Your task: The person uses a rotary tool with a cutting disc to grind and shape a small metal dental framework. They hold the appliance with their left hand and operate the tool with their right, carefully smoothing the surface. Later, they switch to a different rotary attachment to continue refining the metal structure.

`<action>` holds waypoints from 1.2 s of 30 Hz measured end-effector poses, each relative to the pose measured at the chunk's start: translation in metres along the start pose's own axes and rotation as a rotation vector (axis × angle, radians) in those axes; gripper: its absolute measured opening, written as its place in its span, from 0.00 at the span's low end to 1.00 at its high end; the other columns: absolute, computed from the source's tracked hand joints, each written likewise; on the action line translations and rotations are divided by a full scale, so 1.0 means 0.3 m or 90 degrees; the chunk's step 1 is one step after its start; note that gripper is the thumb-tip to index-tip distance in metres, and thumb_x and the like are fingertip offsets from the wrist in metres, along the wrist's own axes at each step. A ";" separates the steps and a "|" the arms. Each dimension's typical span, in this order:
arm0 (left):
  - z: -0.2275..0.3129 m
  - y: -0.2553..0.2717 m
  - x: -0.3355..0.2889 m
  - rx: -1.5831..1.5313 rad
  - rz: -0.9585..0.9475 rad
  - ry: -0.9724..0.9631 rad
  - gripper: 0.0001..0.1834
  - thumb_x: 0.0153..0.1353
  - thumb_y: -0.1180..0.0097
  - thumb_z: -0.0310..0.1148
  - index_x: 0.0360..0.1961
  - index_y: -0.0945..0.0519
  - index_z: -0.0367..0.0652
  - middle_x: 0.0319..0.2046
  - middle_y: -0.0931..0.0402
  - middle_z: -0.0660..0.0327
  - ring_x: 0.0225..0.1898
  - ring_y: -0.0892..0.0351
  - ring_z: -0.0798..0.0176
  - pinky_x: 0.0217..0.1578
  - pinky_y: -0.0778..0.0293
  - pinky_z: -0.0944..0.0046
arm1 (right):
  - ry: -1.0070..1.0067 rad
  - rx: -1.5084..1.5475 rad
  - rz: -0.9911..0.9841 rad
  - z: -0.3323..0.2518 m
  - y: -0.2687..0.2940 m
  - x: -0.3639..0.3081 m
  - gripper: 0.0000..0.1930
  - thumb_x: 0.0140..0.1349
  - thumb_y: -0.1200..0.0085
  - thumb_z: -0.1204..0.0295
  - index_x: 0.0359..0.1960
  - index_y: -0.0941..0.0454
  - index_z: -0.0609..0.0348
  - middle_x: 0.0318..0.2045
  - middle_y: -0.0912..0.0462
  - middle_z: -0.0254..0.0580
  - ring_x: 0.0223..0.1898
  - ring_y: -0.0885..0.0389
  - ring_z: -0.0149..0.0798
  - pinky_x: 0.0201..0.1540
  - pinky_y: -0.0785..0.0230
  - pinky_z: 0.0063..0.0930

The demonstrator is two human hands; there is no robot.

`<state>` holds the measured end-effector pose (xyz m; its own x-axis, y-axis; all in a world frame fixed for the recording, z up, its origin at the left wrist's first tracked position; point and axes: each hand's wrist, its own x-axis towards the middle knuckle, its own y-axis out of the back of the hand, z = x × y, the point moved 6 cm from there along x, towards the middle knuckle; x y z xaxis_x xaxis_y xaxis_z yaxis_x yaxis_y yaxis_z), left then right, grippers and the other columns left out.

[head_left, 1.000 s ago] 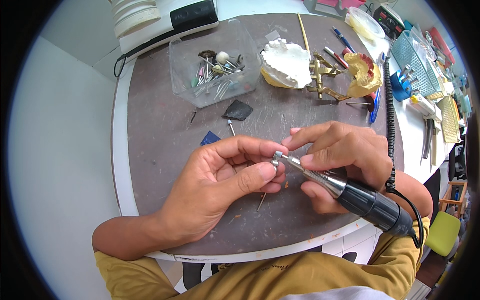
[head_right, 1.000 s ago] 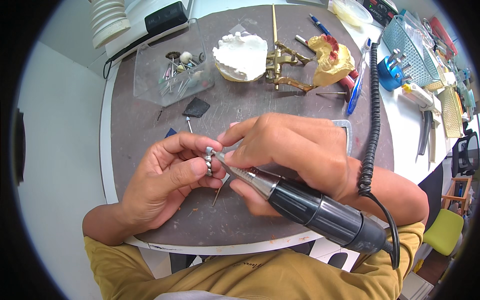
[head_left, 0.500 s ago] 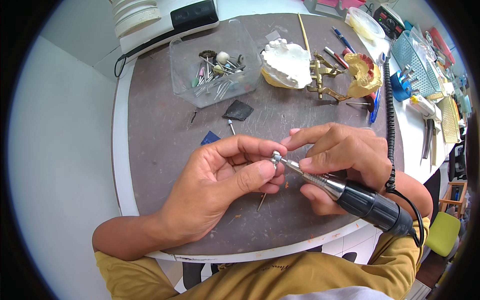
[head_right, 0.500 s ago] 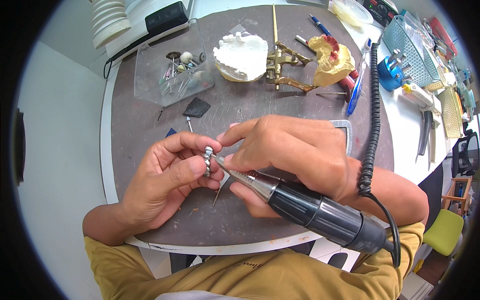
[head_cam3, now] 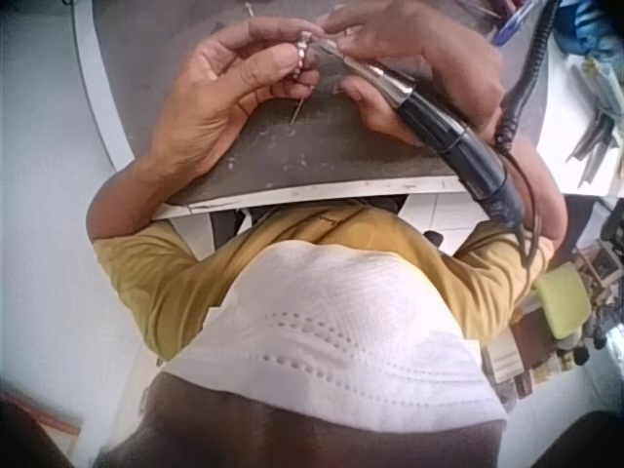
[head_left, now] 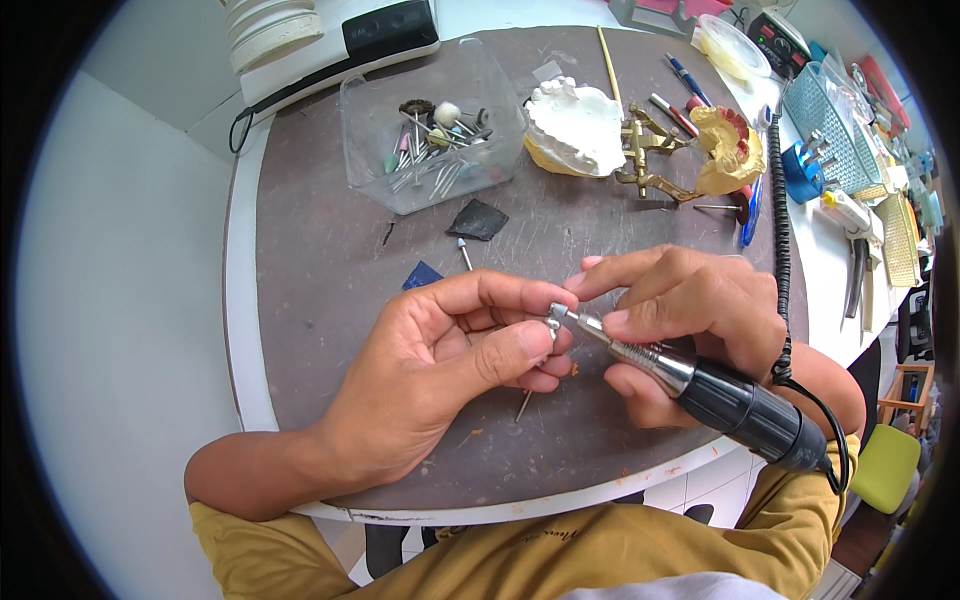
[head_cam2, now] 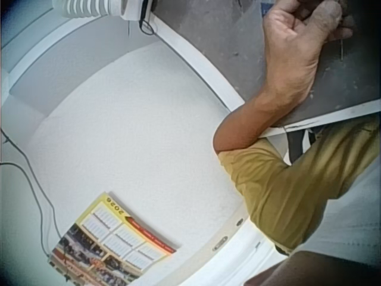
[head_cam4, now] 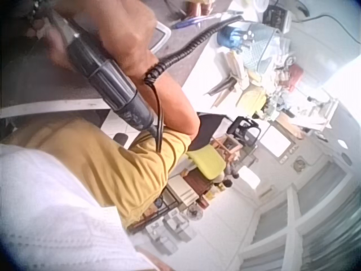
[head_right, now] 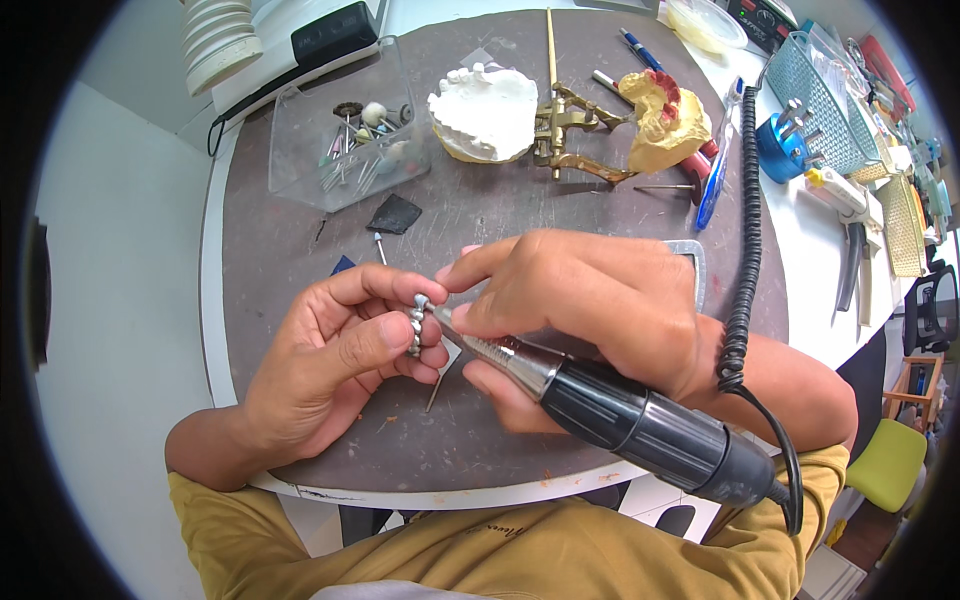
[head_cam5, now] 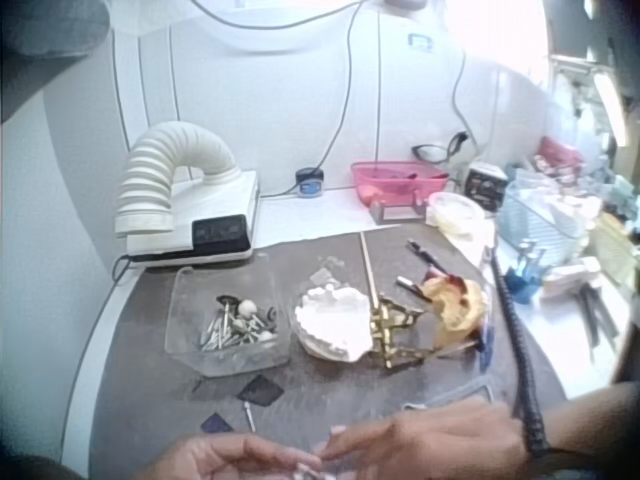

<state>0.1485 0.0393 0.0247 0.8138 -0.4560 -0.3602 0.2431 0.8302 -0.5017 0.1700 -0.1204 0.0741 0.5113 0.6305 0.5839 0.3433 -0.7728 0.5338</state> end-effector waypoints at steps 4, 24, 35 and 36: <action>0.002 -0.002 0.002 0.005 -0.006 0.003 0.16 0.64 0.44 0.29 0.51 0.26 0.34 0.38 0.22 0.57 0.40 0.20 0.65 0.43 0.22 0.66 | 0.001 -0.011 0.022 -0.006 0.003 0.005 0.14 0.45 0.34 0.80 0.34 0.23 0.64 0.28 0.20 0.46 0.38 0.15 0.50 0.41 0.21 0.38; 0.000 0.001 0.002 0.004 -0.007 0.005 0.17 0.64 0.44 0.31 0.52 0.26 0.35 0.37 0.22 0.59 0.39 0.20 0.67 0.41 0.23 0.67 | -0.015 0.006 -0.010 -0.001 0.002 -0.001 0.15 0.49 0.35 0.78 0.38 0.25 0.64 0.27 0.22 0.48 0.41 0.16 0.55 0.48 0.23 0.51; 0.001 0.001 0.001 0.002 -0.006 0.005 0.17 0.64 0.44 0.32 0.52 0.26 0.35 0.37 0.22 0.60 0.40 0.21 0.68 0.41 0.23 0.68 | -0.011 -0.005 -0.013 -0.002 0.003 -0.003 0.14 0.49 0.35 0.77 0.37 0.24 0.64 0.27 0.21 0.49 0.41 0.16 0.56 0.48 0.23 0.52; 0.001 0.001 0.001 0.002 -0.005 0.004 0.17 0.64 0.44 0.32 0.52 0.26 0.35 0.37 0.22 0.60 0.40 0.21 0.68 0.42 0.23 0.68 | -0.008 -0.006 -0.014 -0.002 0.004 -0.003 0.14 0.49 0.35 0.77 0.37 0.24 0.64 0.27 0.21 0.49 0.41 0.16 0.56 0.48 0.23 0.52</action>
<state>0.1490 0.0396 0.0248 0.8082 -0.4649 -0.3615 0.2509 0.8272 -0.5028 0.1695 -0.1218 0.0744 0.5137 0.6467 0.5639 0.3475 -0.7577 0.5524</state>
